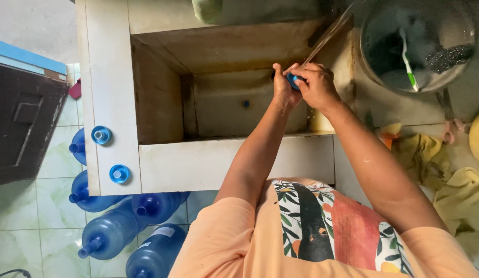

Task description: The recorder is using a toothbrush to scrub and clean blue plastic water bottle caps under running water in a sink.

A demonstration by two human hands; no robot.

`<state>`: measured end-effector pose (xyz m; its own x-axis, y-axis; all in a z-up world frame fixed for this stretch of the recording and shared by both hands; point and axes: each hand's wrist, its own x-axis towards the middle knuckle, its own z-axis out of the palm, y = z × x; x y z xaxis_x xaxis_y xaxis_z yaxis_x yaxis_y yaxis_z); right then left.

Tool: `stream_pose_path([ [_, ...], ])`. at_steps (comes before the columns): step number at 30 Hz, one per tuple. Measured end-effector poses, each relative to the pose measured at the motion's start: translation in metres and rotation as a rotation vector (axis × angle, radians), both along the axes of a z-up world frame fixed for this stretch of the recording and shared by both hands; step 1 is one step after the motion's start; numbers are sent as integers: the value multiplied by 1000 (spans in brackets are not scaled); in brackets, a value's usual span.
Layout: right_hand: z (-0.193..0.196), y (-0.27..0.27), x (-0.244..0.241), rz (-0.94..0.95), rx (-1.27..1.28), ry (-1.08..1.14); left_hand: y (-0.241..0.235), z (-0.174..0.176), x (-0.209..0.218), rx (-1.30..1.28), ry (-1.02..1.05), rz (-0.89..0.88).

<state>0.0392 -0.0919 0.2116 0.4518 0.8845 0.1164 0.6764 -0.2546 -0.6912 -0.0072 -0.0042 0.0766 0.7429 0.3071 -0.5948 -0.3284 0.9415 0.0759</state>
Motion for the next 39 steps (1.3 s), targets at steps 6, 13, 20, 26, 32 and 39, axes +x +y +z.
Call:
stream_pose_path([
  [6, -46, -6, 11, 62, -10, -392, -11, -95, 22, 131, -16, -58],
  [13, -54, -15, -3, -51, 50, -131, -23, -83, -15, 45, 254, -126],
  [20, -129, -9, -1, -312, 8, 547, -8, -75, -37, 289, 215, -61],
  [26, -170, 17, -7, -356, 69, 895, 9, -39, -49, 664, 546, 50],
  [32, -170, 23, -7, -432, 53, 1102, 13, 6, -61, 1126, 846, -153],
  [39, -178, -6, 40, -402, 53, 667, -3, -39, -34, 1163, 590, -301],
])
